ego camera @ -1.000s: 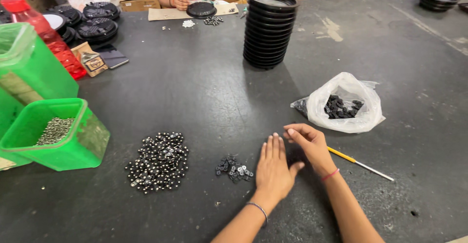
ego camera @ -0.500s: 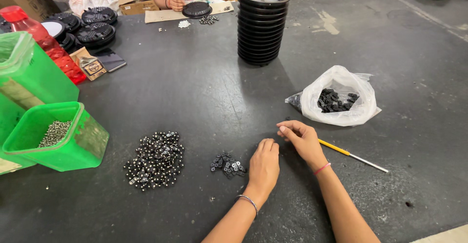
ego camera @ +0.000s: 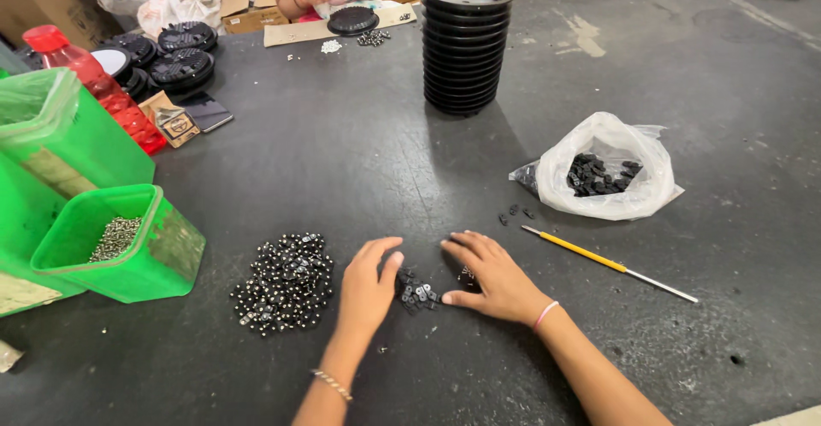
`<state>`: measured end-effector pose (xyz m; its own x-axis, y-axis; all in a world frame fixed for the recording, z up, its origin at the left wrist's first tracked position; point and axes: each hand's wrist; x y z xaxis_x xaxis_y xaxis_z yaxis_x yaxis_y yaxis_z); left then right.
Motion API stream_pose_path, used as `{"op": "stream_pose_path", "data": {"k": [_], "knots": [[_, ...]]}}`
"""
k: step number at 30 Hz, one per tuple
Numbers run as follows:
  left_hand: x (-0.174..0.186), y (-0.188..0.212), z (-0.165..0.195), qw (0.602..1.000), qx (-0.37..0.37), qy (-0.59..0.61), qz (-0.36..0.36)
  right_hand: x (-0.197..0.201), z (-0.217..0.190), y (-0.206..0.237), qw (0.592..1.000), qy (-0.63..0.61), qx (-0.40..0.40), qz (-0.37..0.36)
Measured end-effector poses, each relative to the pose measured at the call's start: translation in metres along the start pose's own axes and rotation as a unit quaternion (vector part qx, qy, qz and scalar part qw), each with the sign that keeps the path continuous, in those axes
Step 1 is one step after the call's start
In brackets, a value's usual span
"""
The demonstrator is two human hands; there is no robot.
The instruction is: The person sits at a workbench assembling small black plastic components, picking individual pieces from a pile and pressing metal pins into them by hand, placing completed pieces in a small pile. Another worker across the table assembles black plastic discs.
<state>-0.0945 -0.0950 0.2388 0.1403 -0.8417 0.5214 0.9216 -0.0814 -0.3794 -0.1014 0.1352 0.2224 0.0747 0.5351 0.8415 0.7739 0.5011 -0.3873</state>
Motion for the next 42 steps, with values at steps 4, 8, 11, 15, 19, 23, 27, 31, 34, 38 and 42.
{"op": "stream_pose_path", "data": {"k": [4,8,11,15,19,23,27,31,34,38,42], "knots": [[0.012,0.005,-0.013,0.988,-0.087,0.007,-0.125,-0.012,-0.008,-0.009,0.999,0.042,0.002,-0.011],[0.002,0.011,-0.015,0.962,-0.146,-0.152,-0.176,-0.019,-0.005,-0.017,0.999,0.027,-0.019,0.019],[-0.005,0.011,-0.018,0.954,-0.169,-0.181,-0.167,-0.022,-0.002,-0.019,0.998,-0.018,-0.045,0.040],[-0.017,0.008,-0.024,0.954,-0.176,-0.198,-0.137,-0.022,0.001,-0.024,0.995,-0.035,-0.059,0.072],[-0.026,0.003,-0.032,0.967,-0.172,-0.163,-0.095,-0.022,0.002,-0.026,0.994,-0.030,-0.064,0.088],[-0.028,-0.004,-0.043,0.994,-0.046,0.098,0.004,-0.020,0.001,-0.026,0.989,-0.067,-0.096,0.095],[-0.026,-0.011,-0.053,0.984,0.045,0.172,0.022,-0.019,0.001,-0.025,0.979,-0.113,-0.136,0.097],[-0.022,-0.015,-0.059,0.977,0.039,0.206,-0.027,-0.022,-0.001,-0.026,0.982,-0.117,-0.115,0.092],[-0.020,-0.018,-0.061,0.978,0.030,0.207,-0.028,-0.021,-0.004,-0.029,0.977,-0.132,-0.137,0.095],[-0.017,-0.019,-0.059,0.950,0.061,0.303,0.039,-0.011,-0.014,-0.028,0.981,-0.087,-0.115,0.131],[-0.014,-0.019,-0.053,0.950,0.077,0.290,0.089,-0.008,-0.031,-0.025,0.989,-0.097,-0.110,0.037]]}}
Point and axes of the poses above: each hand's wrist, its own y-axis away from the middle knuckle, its own x-axis out of the back of the hand, z = x × y, and after that the axes turned 1 degree about -x, right-handed
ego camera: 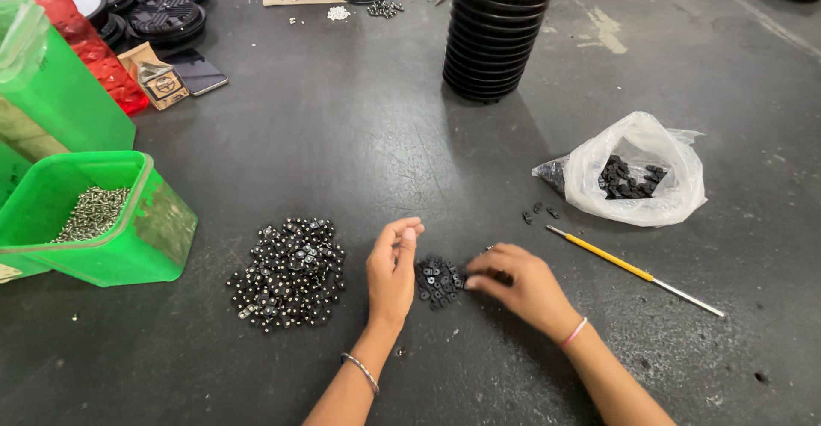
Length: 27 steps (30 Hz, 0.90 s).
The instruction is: The person sits at a workbench assembling small black plastic components, picking individual pieces from a pile and pressing metal pins into them by hand, placing completed pieces in a small pile. Another worker across the table assembles black plastic discs.
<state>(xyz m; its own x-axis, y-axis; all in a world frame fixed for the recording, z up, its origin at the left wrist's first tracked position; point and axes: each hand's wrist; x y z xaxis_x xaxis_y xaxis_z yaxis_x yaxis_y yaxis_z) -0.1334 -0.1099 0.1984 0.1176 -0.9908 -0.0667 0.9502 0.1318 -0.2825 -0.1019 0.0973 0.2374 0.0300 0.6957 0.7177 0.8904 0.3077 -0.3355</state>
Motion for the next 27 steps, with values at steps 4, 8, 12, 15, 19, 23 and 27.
{"op": "stream_pose_path", "data": {"k": [4,8,12,15,19,23,27], "knots": [[-0.002,0.004,0.008,0.992,-0.079,-0.097,-0.013,-0.007,-0.008,0.003,0.998,0.026,-0.031,-0.038],[-0.005,0.009,0.015,0.970,-0.176,-0.149,-0.071,-0.010,-0.005,0.004,0.998,0.042,-0.010,-0.046],[-0.007,0.013,0.022,0.953,-0.209,-0.182,-0.119,-0.009,-0.001,0.007,0.996,0.062,-0.001,-0.059],[-0.008,0.016,0.026,0.954,-0.202,-0.189,-0.118,-0.007,-0.001,0.008,0.996,0.008,-0.056,-0.063],[-0.008,0.018,0.029,0.957,-0.200,-0.186,-0.099,-0.007,-0.003,0.008,0.996,0.064,0.049,-0.040],[-0.009,0.020,0.031,0.953,-0.198,-0.199,-0.114,-0.009,-0.004,0.008,0.993,0.108,0.046,-0.017],[-0.010,0.022,0.031,0.945,-0.197,-0.225,-0.131,-0.008,-0.002,0.008,0.997,0.051,0.031,0.042]]}}
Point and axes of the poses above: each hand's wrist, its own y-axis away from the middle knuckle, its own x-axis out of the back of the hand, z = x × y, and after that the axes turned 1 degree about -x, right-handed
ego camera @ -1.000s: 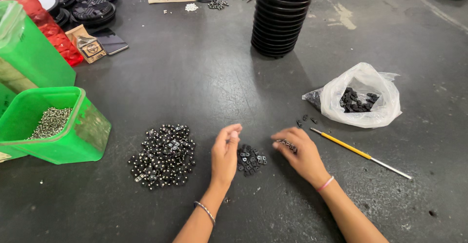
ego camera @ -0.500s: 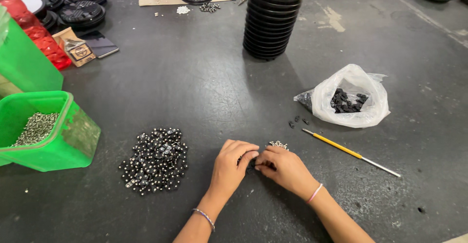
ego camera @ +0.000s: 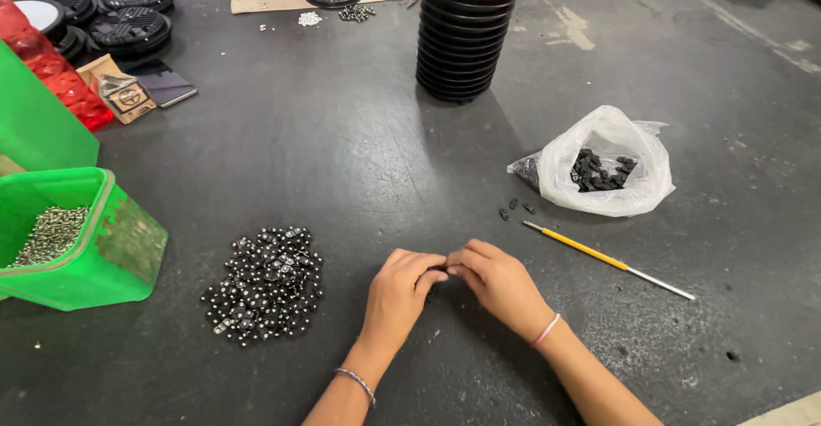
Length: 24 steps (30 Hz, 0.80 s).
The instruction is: The person sits at a workbench assembling small black plastic components, picking individual pieces from a pile and pressing metal pins into them by hand, placing completed pieces in a small pile. Another worker across the table assembles black plastic discs.
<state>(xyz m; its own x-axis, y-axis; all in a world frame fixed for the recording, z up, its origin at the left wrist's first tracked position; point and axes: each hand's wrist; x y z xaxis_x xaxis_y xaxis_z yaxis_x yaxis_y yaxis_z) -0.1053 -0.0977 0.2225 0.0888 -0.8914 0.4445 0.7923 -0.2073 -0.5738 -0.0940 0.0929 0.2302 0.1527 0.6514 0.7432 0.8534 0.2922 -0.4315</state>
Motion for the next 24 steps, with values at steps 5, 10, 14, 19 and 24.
{"op": "stream_pose_path", "data": {"k": [5,10,14,19,24], "knots": [[-0.003,0.001,0.000,1.000,-0.003,0.009,0.025,0.014,0.013,-0.002,0.990,-0.081,-0.115,0.007],[-0.005,0.001,-0.002,0.993,-0.033,-0.014,0.113,0.041,0.041,-0.003,0.985,-0.082,-0.150,-0.011],[-0.008,0.001,-0.003,0.992,0.082,0.058,0.082,0.030,0.045,-0.001,0.989,-0.058,-0.128,-0.046],[-0.014,0.003,-0.003,0.985,0.134,0.094,0.059,0.018,0.039,-0.002,0.990,-0.076,-0.114,-0.037],[-0.020,0.005,-0.002,0.962,0.209,0.170,0.047,0.031,0.041,0.000,0.992,-0.059,-0.103,-0.051]]}}
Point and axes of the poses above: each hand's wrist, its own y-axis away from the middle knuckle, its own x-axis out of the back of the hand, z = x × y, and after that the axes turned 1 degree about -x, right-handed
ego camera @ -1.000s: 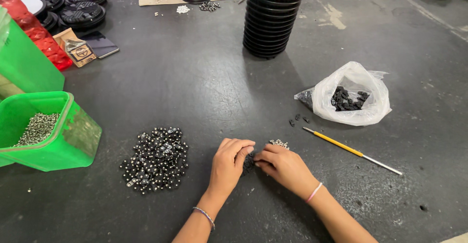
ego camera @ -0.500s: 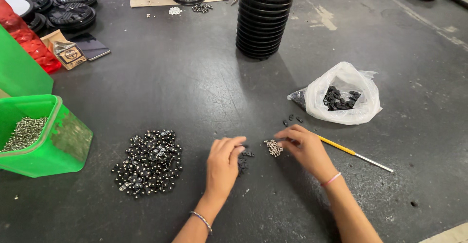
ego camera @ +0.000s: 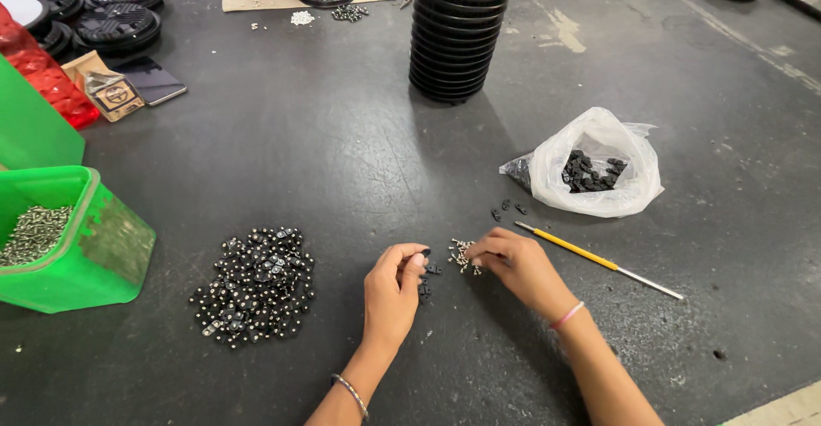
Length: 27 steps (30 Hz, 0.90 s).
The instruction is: The person sits at a workbench assembling small black plastic components, picking individual pieces from a pile and pressing metal pins into them by hand, placing completed pieces in a small pile. Another worker across the table assembles black plastic discs.
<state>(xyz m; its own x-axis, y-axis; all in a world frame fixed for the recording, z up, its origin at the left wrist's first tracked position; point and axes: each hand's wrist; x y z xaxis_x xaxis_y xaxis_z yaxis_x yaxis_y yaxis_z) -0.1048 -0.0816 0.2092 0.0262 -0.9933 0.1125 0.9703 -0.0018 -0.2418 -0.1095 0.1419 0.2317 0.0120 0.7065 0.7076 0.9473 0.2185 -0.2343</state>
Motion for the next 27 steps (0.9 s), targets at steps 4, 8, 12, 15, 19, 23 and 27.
{"op": "stream_pose_path", "data": {"k": [4,8,12,15,19,23,27], "knots": [[-0.004,0.001,-0.001,0.999,0.040,0.021,-0.008,0.001,0.003,0.000,1.000,-0.015,0.000,-0.016],[-0.006,0.002,-0.002,0.998,0.061,0.031,-0.014,0.009,0.005,0.002,1.000,-0.011,-0.021,-0.019],[-0.008,0.002,-0.002,0.996,0.072,0.050,-0.018,0.016,0.000,0.003,0.998,0.018,-0.001,-0.065],[-0.009,0.002,-0.002,0.995,0.079,0.051,-0.020,0.014,-0.008,0.004,0.997,0.039,-0.025,-0.055],[-0.010,0.003,-0.002,0.995,0.071,0.064,-0.021,0.007,-0.019,0.005,0.991,0.110,-0.062,-0.050],[-0.010,0.003,-0.002,0.995,0.077,0.067,-0.024,0.004,-0.023,0.006,0.988,0.137,-0.059,-0.036],[-0.010,0.004,-0.002,0.995,0.077,0.057,-0.025,0.007,-0.023,0.007,0.988,0.142,-0.037,-0.037]]}}
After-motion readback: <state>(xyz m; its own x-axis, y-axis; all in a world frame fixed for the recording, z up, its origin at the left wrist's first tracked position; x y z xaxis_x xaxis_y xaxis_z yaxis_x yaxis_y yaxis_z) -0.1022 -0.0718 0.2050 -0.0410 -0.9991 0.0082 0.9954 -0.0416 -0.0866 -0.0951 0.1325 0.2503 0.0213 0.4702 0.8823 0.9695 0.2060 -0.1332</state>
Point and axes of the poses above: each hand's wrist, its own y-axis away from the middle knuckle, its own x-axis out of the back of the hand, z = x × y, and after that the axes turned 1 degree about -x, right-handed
